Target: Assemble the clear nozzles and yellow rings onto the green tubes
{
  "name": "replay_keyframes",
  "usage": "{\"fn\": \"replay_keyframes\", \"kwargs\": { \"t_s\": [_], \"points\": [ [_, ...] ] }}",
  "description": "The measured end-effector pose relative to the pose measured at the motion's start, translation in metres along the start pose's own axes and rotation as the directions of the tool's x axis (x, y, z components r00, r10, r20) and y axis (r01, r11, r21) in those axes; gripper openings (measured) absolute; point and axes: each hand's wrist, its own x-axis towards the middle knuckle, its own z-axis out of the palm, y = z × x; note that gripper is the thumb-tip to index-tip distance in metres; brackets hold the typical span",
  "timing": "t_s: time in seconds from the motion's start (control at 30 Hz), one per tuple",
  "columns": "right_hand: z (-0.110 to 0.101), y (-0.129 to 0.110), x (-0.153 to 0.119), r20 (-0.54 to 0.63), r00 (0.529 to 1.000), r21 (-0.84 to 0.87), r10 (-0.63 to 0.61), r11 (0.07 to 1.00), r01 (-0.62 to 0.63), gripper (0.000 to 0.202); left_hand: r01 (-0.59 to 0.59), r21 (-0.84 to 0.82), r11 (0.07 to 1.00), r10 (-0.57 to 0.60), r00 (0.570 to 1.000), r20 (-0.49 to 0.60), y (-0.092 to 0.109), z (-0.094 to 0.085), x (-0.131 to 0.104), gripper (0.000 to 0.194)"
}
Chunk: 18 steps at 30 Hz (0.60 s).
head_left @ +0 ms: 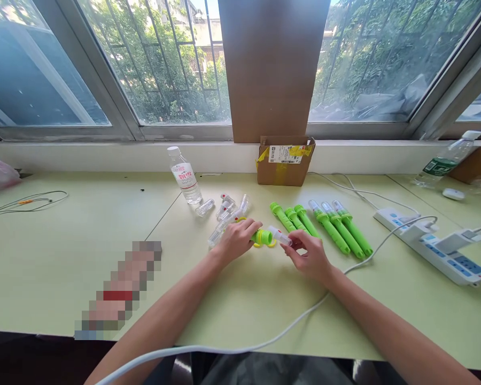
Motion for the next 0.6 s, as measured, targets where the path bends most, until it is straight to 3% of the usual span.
{"fn": "replay_keyframes", "kwargs": {
  "t_s": [0.4, 0.6],
  "points": [
    [-0.0008, 0.0010, -0.0003, -0.011, 1.000, 0.037, 0.013, 0.999, -0.012, 0.016, 0.117, 0.034, 0.993, -0.119, 0.991, 0.064, -0.0105, 0.0015, -0.0010, 0.024],
    [0.0000, 0.0031, -0.0012, 0.003, 1.000, 0.053, 0.030, 0.998, -0.030, 0.017, 0.114, 0.044, 0.993, -0.118, 0.988, 0.098, -0.0096, 0.0018, -0.0012, 0.020]
  ]
}}
